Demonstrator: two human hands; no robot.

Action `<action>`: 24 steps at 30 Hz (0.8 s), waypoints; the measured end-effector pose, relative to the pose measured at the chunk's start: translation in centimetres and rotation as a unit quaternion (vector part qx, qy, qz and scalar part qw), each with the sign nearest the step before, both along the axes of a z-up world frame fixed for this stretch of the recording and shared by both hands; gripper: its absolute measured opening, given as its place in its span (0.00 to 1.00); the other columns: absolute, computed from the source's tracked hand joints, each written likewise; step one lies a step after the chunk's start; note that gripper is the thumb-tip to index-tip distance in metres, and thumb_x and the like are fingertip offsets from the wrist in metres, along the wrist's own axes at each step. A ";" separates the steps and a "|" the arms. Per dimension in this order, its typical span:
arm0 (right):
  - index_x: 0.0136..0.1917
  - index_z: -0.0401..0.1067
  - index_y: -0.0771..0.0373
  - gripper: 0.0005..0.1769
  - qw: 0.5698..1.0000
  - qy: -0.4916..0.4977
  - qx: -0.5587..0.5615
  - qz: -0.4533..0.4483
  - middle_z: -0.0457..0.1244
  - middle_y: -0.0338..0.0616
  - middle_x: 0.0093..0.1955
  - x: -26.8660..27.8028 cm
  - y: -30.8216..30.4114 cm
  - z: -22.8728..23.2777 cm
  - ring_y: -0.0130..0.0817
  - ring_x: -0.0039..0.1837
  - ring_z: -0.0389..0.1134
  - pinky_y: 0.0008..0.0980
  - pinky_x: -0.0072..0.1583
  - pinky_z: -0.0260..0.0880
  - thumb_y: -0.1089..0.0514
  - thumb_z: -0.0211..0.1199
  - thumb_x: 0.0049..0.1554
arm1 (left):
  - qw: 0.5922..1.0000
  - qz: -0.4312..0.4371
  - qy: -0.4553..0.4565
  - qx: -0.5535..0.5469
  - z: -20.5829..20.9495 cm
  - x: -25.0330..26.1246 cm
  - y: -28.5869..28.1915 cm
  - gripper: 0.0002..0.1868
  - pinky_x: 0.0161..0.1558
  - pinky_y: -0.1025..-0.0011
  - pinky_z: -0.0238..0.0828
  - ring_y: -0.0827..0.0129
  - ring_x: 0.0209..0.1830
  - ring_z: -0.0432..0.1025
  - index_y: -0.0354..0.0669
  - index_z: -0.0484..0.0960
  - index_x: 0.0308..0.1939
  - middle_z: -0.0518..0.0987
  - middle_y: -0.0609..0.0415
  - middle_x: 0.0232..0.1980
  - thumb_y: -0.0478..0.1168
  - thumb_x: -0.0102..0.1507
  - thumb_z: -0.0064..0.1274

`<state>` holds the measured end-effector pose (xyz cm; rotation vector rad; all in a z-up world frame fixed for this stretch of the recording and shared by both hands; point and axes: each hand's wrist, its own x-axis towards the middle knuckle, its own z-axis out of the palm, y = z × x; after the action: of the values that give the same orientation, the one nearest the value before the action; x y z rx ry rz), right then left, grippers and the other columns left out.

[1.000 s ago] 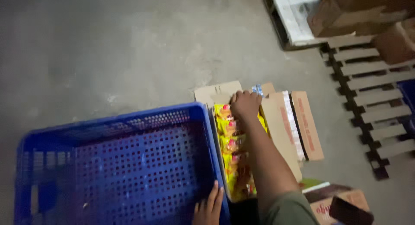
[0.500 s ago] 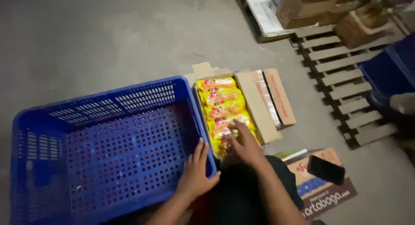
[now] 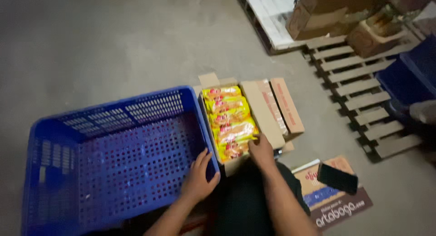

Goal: The person transfers yellow snack packets from a cardboard box into a blue plastic basket. The person picks up packets one by one and places them in rows inside the basket.

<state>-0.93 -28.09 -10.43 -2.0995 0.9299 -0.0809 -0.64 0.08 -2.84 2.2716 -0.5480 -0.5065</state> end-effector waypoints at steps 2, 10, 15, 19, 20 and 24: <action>0.63 0.71 0.59 0.28 1.000 0.004 -0.008 -0.019 0.72 0.50 0.53 0.8 0.5 1.1 0.47 0.57 0.73 0.42 0.60 0.68 0.48 0.61 0.51 | 0.999 0.004 -0.031 -0.023 -1.6 0.3 0.0 0.38 0.70 0.52 0.59 0.52 0.73 0.61 0.50 0.63 0.74 0.58 0.53 0.80 0.51 0.62 0.56; 0.74 0.62 0.60 0.39 0.998 0.023 -0.040 -0.044 0.56 0.58 0.62 1.8 3.0 4.4 0.65 0.60 0.66 0.53 0.64 0.66 0.50 0.60 0.49 | 0.999 0.016 -0.020 -0.031 -2.5 0.6 0.1 0.34 0.74 0.59 0.54 0.59 0.75 0.60 0.49 0.67 0.72 0.63 0.54 0.77 0.46 0.62 0.57; 0.76 0.58 0.62 0.43 0.998 0.023 -0.055 -0.027 0.54 0.55 0.64 1.6 2.3 2.4 0.59 0.64 0.64 0.52 0.67 0.65 0.47 0.64 0.51 | 0.995 0.030 -0.015 -0.092 -3.0 0.8 -0.1 0.31 0.72 0.59 0.58 0.56 0.71 0.65 0.45 0.70 0.68 0.68 0.48 0.71 0.41 0.61 0.59; 0.73 0.62 0.61 0.39 0.999 0.011 -0.047 -0.006 0.58 0.58 0.60 1.1 2.2 3.0 0.63 0.64 0.63 0.50 0.66 0.64 0.49 0.62 0.49 | 0.994 0.031 -0.039 -0.100 -3.9 0.5 0.0 0.29 0.72 0.59 0.57 0.56 0.70 0.66 0.44 0.73 0.66 0.70 0.47 0.69 0.41 0.61 0.58; 0.73 0.62 0.59 0.39 0.999 0.019 -0.038 -0.006 0.58 0.57 0.60 1.3 2.2 3.2 0.63 0.63 0.64 0.51 0.64 0.65 0.47 0.61 0.51 | 0.995 0.032 -0.012 -0.095 -3.6 0.7 0.0 0.29 0.72 0.59 0.56 0.57 0.71 0.65 0.45 0.72 0.67 0.69 0.48 0.71 0.42 0.62 0.57; 0.70 0.65 0.57 0.38 0.996 0.084 -0.037 -0.012 0.58 0.54 0.62 1.8 2.4 4.4 0.61 0.61 0.68 0.52 0.63 0.66 0.37 0.61 0.52 | 0.994 0.041 0.045 -0.087 -1.9 0.9 -0.1 0.28 0.72 0.60 0.58 0.60 0.72 0.64 0.48 0.71 0.68 0.67 0.52 0.72 0.42 0.63 0.55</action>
<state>0.90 -25.66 -6.03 -2.1892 1.0661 0.0505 0.21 -0.06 -4.72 2.0856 -0.4333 -0.4984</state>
